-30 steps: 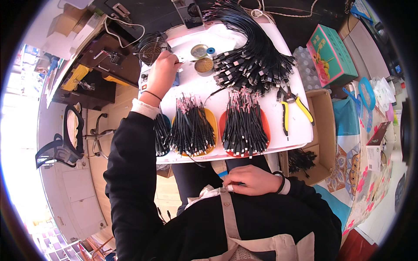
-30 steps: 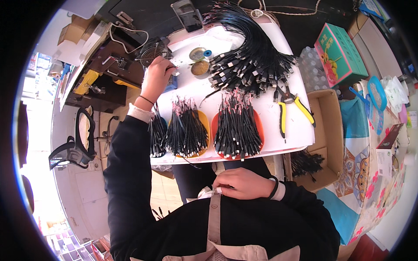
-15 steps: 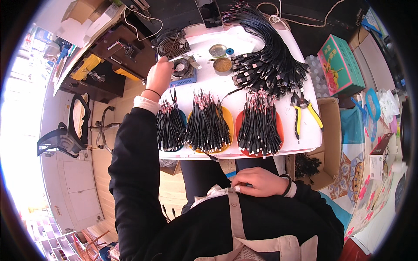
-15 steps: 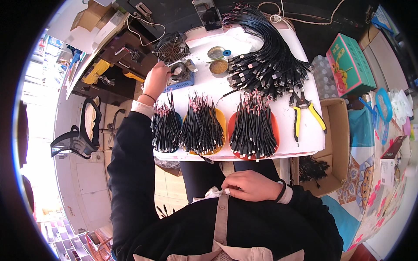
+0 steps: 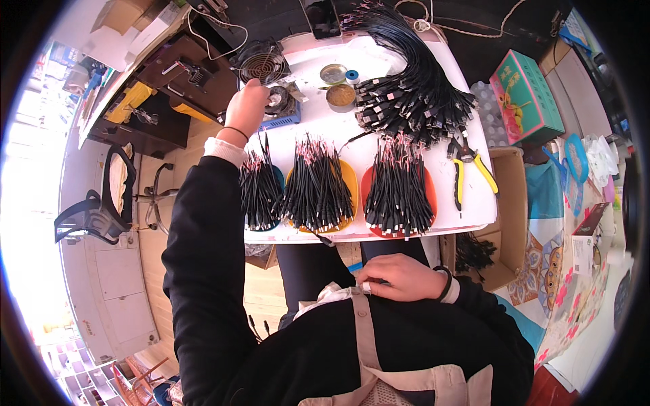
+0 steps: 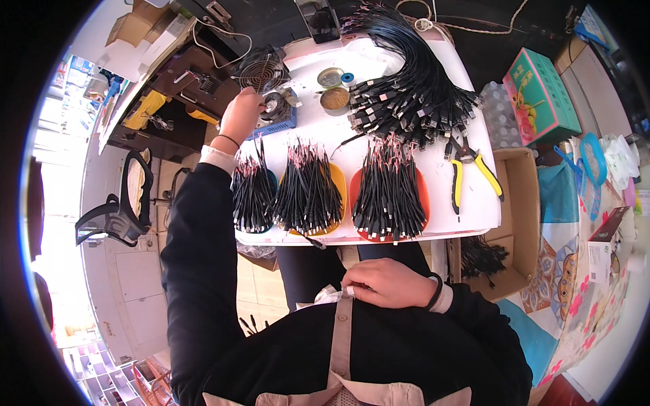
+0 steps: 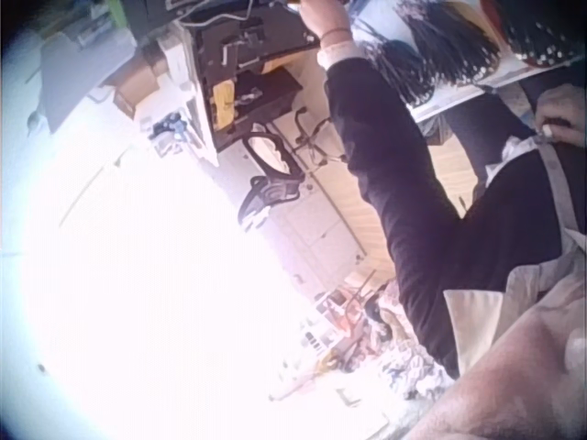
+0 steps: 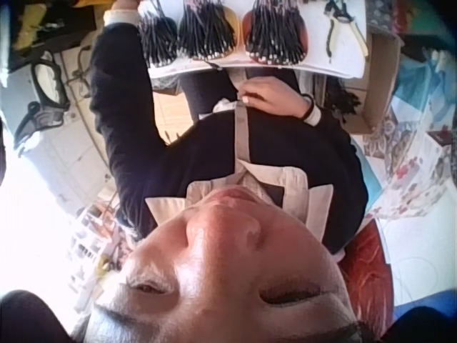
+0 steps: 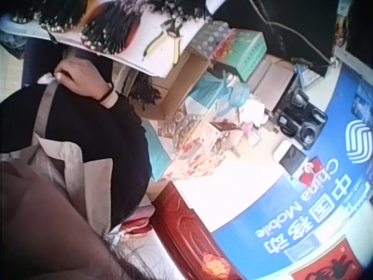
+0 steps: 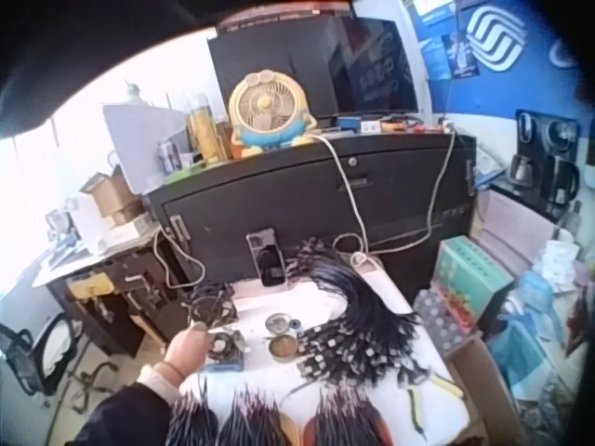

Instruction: The person repeatedly picks black wire-like components from a tray, manipulates the ends with both hands, and places them back into the tray. The process is continuous and repetitive throughout the clip.

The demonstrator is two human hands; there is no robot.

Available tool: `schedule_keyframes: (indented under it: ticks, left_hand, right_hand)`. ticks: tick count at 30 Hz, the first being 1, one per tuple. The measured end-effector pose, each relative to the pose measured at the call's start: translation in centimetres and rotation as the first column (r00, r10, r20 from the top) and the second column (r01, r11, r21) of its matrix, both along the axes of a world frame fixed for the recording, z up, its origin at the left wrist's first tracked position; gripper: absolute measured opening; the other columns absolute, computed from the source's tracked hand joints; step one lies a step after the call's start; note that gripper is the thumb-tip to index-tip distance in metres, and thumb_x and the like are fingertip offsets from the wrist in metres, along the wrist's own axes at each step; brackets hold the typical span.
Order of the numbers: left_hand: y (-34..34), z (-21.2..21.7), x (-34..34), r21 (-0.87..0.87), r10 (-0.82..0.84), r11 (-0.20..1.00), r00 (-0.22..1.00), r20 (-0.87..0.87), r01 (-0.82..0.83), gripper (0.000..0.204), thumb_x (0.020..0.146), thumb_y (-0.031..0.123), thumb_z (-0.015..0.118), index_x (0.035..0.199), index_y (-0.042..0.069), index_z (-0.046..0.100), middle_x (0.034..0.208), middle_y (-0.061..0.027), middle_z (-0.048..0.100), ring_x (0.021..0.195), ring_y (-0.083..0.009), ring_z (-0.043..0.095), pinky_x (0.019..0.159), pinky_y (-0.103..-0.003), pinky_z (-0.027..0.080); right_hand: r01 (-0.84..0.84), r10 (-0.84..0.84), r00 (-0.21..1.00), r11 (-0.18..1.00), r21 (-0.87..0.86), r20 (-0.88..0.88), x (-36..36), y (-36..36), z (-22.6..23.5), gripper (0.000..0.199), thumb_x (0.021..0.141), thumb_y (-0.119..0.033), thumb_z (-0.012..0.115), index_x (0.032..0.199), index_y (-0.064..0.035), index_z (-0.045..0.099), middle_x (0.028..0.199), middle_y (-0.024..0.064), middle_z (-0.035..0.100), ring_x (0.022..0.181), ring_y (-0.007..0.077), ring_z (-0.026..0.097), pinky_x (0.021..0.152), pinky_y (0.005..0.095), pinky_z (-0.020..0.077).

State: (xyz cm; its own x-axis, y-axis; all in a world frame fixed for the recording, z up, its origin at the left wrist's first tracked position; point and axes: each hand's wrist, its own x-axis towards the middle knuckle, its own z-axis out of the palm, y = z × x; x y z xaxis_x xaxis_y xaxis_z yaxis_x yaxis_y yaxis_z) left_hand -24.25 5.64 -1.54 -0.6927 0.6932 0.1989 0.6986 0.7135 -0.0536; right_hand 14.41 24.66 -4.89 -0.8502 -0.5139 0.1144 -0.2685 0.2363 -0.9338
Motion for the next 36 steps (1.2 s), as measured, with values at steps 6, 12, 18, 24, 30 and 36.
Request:
schedule_keyframes:
  ticks: [6, 12, 18, 24, 30, 36]
  left_hand:
    - [-1.3, 6.3, 8.9, 0.566, -0.152, 0.822, 0.983, 0.1, 0.069, 0.007, 0.079, 0.006, 0.07, 0.082, 0.0, 0.069, 0.08, -0.0125, 0.061, 0.069, -0.0276, 0.062, 0.064, -0.036, 0.049]
    - [-1.8, 11.2, 26.0, 0.808, -0.488, 0.399, 0.645, 0.588, -0.434, 0.007, 0.094, 0.003, 0.059, 0.098, -0.003, 0.06, 0.074, 0.0029, 0.051, 0.059, -0.0031, 0.041, 0.051, -0.019, 0.03]
    - [5.8, 11.0, 35.1, 0.82, -0.87, 0.166, 0.31, 0.383, -0.549, 0.012, 0.095, 0.005, 0.059, 0.106, -0.001, 0.059, 0.074, -0.0002, 0.055, 0.061, -0.0068, 0.043, 0.056, -0.019, 0.034]
    - [7.3, 7.6, 36.2, 0.807, -0.835, 0.316, 0.257, 0.486, -0.5, 0.041, 0.095, 0.002, 0.057, 0.133, -0.004, 0.047, 0.127, -0.0109, 0.053, 0.117, -0.0191, 0.053, 0.1, -0.031, 0.042]
    - [2.1, 2.7, 33.1, 0.786, -0.581, 0.477, 0.53, 0.618, -0.393, 0.027, 0.093, 0.0, 0.057, 0.12, -0.002, 0.056, 0.113, -0.0051, 0.06, 0.106, -0.0136, 0.055, 0.094, -0.027, 0.042]
    - [-4.4, 0.0, 28.9, 0.691, -0.077, 0.601, 0.832, 0.55, -0.402, 0.01, 0.091, 0.001, 0.06, 0.1, 0.0, 0.065, 0.087, -0.0024, 0.06, 0.076, -0.0081, 0.054, 0.067, -0.022, 0.043]
  right_hand:
    - [0.07, -0.07, 0.997, 0.998, 0.006, -0.026, 1.1, -0.1, 2.3, 0.014, 0.09, -0.013, 0.058, 0.1, -0.0023, 0.061, 0.088, 0.0115, 0.063, 0.083, 0.0288, 0.063, 0.073, 0.0376, 0.0499]
    - [0.39, -0.405, 0.914, 0.886, -0.253, -0.009, 0.8, -2.1, 5.7, 0.04, 0.092, -0.016, 0.063, 0.127, -0.0022, 0.048, 0.112, 0.0131, 0.057, 0.093, 0.0199, 0.06, 0.073, 0.0294, 0.0518]
    - [0.306, -0.332, 0.943, 0.894, -0.328, -0.026, 3.4, -3.0, 7.2, 0.028, 0.098, -0.022, 0.053, 0.111, 0.0013, 0.045, 0.083, 0.0154, 0.06, 0.073, 0.0276, 0.06, 0.067, 0.0376, 0.0471]
    - [0.781, -0.785, 0.606, 0.559, -0.278, 0.127, 13.1, 7.3, 9.8, 0.019, 0.101, -0.022, 0.046, 0.107, -0.0037, 0.048, 0.072, 0.0021, 0.051, 0.06, 0.0112, 0.048, 0.056, 0.0272, 0.0394]
    - [0.961, -0.971, 0.235, 0.24, -0.139, -0.053, 19.2, 16.7, 6.8, 0.027, 0.106, -0.026, 0.039, 0.1, -0.0022, 0.051, 0.068, 0.0002, 0.046, 0.062, 0.008, 0.043, 0.057, 0.0241, 0.0341]
    - [0.955, -0.97, 0.177, 0.21, 0.21, 0.167, 9.9, 27.5, -18.0, 0.036, 0.1, -0.034, 0.049, 0.094, 0.0012, 0.057, 0.068, 0.0105, 0.057, 0.059, 0.0217, 0.057, 0.058, 0.0374, 0.045]
